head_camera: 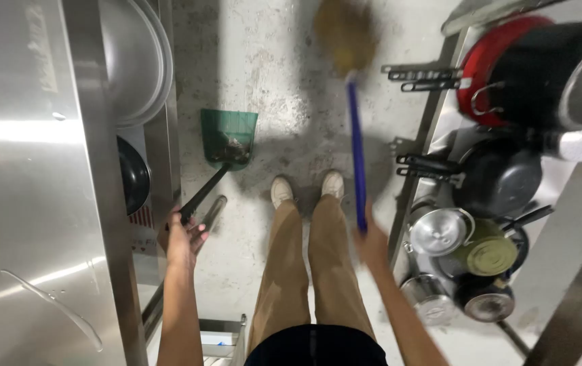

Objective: The person sweeps debris on a concrete floor using a broom and a dustpan. They gather the dirt into a pile and sweep it into the dustpan while moving around a kitchen area with metal shelving and stacked chairs.

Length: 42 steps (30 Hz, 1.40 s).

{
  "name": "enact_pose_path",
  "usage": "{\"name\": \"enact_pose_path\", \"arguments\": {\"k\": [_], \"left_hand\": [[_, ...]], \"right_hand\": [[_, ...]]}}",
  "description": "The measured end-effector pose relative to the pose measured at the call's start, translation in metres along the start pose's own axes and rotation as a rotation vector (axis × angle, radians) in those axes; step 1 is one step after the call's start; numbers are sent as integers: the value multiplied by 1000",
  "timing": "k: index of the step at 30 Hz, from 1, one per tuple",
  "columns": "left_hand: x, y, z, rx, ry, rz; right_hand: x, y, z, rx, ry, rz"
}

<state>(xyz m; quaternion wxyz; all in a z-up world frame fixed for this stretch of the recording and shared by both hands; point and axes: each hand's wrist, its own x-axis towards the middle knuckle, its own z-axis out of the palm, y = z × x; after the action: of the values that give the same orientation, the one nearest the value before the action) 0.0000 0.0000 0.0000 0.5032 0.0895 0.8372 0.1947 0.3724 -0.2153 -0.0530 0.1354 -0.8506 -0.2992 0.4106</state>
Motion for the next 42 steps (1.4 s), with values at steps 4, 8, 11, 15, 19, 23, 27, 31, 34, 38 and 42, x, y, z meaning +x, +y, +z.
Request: {"name": "enact_pose_path", "arguments": {"k": [4,8,11,15,19,23,27,31,34,38,42], "left_hand": [[3,-3,-10,-27,13,6],[3,-9,-19,59,-20,88],[12,-18,-23,89,-38,89],[14,-27,-13,28,-63,77],[7,-25,-4,-3,-66,53],[6,-28,-13,-61,-116,85],[-6,-42,-30,-66,-80,61],[-9,-86,-43,-102,-23,103],[-30,-104,-50,-173,-23,190],[-44,-114,-69,-110,-31,192],[-13,-142,-74,-98,-80,237]], "right_hand": [[172,-18,44,106,295,-343],[258,-83,33,239,226,166],[239,-107,30,378,136,371],[210,5,122,102,151,71],[66,5,141,-19,109,-3],[-40,-12,97,246,101,-75],[-111,-30,26,473,-178,340],[-85,-34,3,505,-119,341],[-15,-57,-15,425,-33,254],[64,-74,0,193,-17,136],[93,5,85,-89,-150,203]]}}
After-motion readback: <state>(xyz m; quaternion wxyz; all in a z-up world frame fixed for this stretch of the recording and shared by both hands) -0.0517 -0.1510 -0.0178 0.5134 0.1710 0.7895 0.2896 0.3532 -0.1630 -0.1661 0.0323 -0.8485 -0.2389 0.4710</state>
